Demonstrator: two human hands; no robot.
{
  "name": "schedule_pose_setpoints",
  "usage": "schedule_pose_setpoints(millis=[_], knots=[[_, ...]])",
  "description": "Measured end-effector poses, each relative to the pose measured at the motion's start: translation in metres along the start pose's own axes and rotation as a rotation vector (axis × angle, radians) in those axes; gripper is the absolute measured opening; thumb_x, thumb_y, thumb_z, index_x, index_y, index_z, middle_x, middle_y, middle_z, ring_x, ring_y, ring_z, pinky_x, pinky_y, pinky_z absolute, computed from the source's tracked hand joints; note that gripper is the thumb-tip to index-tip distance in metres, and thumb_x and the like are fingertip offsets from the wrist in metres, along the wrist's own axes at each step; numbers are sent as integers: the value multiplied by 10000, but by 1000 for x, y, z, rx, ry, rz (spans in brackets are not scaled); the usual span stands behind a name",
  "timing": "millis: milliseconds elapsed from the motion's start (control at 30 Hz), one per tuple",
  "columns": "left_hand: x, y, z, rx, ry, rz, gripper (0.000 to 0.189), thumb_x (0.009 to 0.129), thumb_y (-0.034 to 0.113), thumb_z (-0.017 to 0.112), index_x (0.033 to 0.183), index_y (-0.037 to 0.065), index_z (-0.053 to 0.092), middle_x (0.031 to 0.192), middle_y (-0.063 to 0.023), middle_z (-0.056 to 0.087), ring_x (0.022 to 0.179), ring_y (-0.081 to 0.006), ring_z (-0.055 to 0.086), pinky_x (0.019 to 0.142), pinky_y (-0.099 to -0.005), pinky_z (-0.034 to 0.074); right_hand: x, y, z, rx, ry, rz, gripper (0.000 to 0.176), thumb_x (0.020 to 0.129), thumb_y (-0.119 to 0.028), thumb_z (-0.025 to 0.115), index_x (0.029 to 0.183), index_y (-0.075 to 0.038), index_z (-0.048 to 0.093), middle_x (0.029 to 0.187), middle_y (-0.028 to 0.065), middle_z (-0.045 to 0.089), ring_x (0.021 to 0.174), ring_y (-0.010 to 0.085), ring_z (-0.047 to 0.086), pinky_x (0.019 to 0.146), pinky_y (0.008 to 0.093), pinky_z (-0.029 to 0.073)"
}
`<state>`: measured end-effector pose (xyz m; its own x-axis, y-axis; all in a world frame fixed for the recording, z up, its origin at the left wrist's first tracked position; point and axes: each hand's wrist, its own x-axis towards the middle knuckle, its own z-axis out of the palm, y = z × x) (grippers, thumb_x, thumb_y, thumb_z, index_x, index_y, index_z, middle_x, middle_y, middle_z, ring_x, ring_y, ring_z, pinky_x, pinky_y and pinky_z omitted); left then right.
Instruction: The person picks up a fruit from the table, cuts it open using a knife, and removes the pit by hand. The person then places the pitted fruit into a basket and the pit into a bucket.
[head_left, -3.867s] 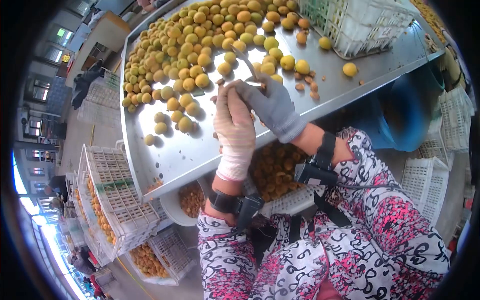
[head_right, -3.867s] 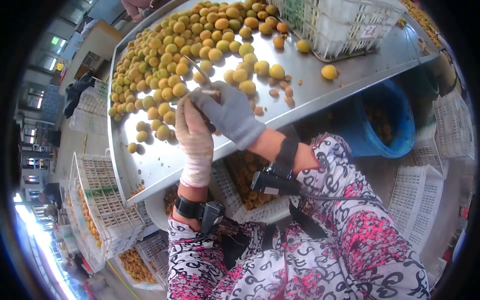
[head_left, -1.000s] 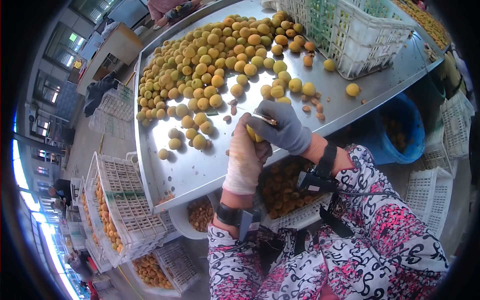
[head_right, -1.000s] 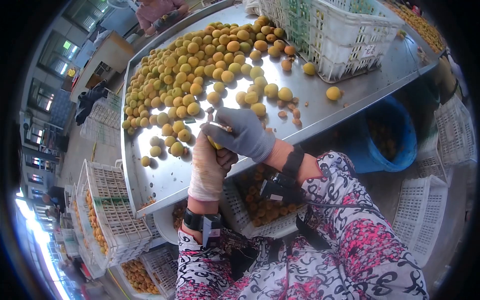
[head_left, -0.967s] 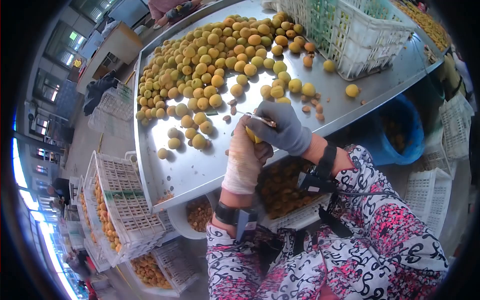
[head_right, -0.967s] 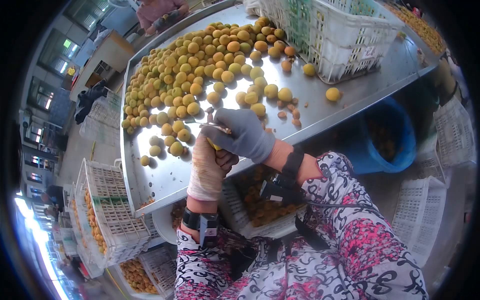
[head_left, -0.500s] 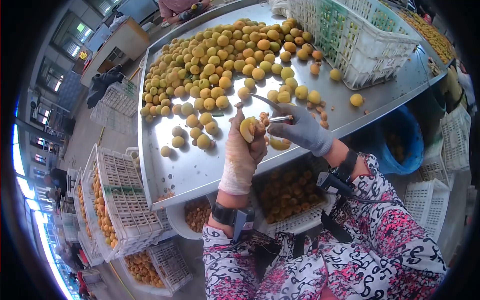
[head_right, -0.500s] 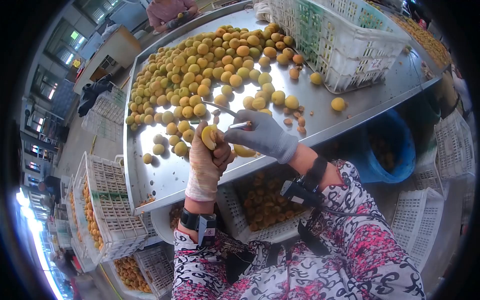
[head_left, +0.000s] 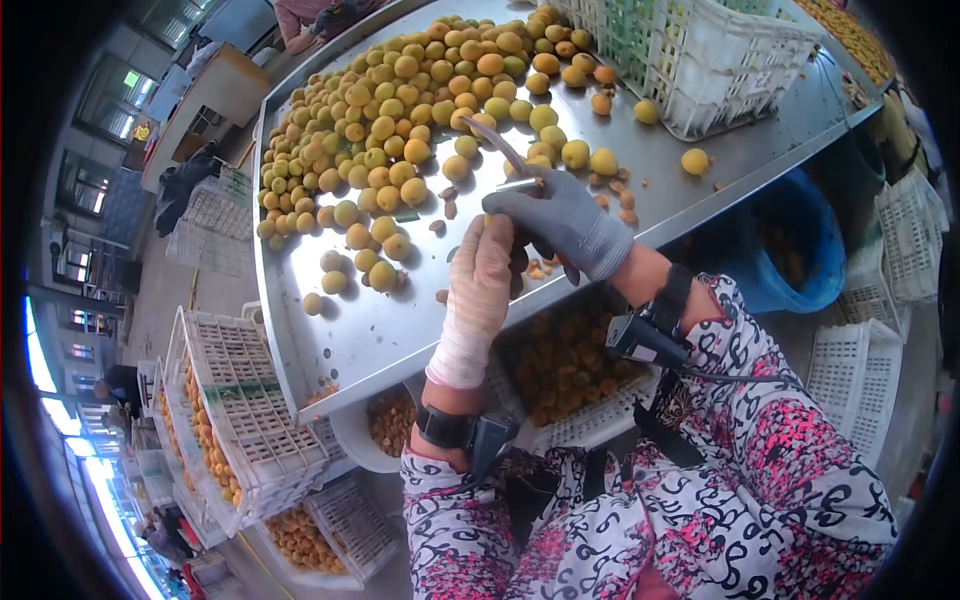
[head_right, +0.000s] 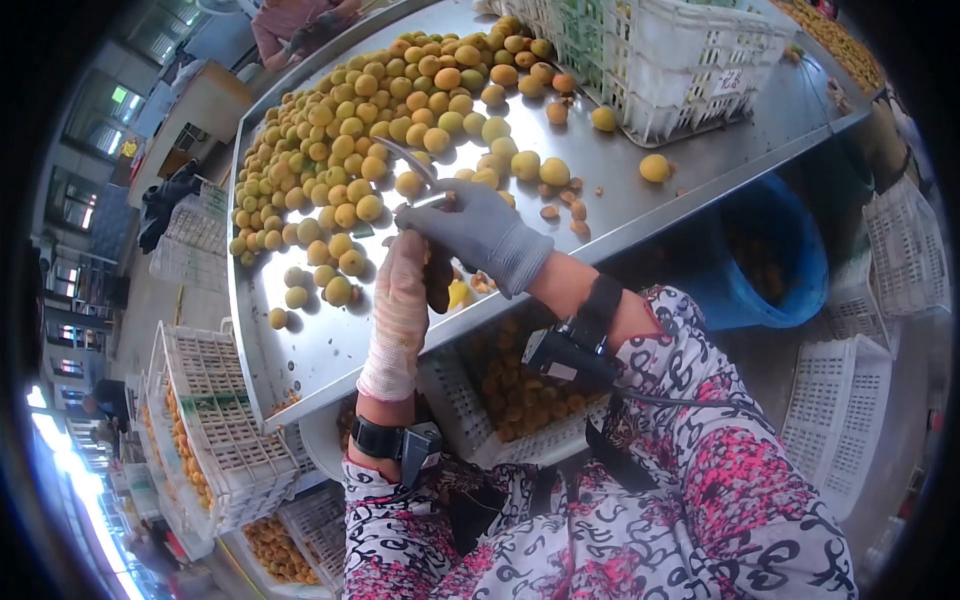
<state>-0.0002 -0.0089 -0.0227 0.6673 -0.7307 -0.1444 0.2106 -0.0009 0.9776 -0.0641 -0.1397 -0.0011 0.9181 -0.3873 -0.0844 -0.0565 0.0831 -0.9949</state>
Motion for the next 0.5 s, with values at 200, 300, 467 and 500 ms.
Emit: schedule_pose_setpoints(millis=[200,300,467,500], knots=[[0,-5,3,84,29,152,340,960,317,437,977,3,567,739,26,535,621,-44,417,540,-197,340,1,8,9,123,26,-49,480,787,-382,703,1027,21,605,784,60,645,694,83,603,599,213,487],[4,-10,7,124,113,214,351,965,310,422,964,-10,568,738,14,543,636,-58,440,555,-210,357,3,14,12,106,52,-97,464,802,-373,694,1021,26,602,792,55,638,690,84,597,608,213,491],[0,-2,5,130,123,223,330,959,282,430,906,-14,568,723,0,545,642,-69,450,573,-222,376,3,18,12,316,36,-29,447,815,-371,682,1011,23,603,789,47,623,693,85,589,608,218,495],[-2,5,4,168,103,148,317,954,272,436,891,-11,566,722,1,543,642,-72,454,576,-224,382,0,13,11,303,14,-16,448,814,-370,682,1015,23,602,789,50,623,704,88,592,613,219,497]])
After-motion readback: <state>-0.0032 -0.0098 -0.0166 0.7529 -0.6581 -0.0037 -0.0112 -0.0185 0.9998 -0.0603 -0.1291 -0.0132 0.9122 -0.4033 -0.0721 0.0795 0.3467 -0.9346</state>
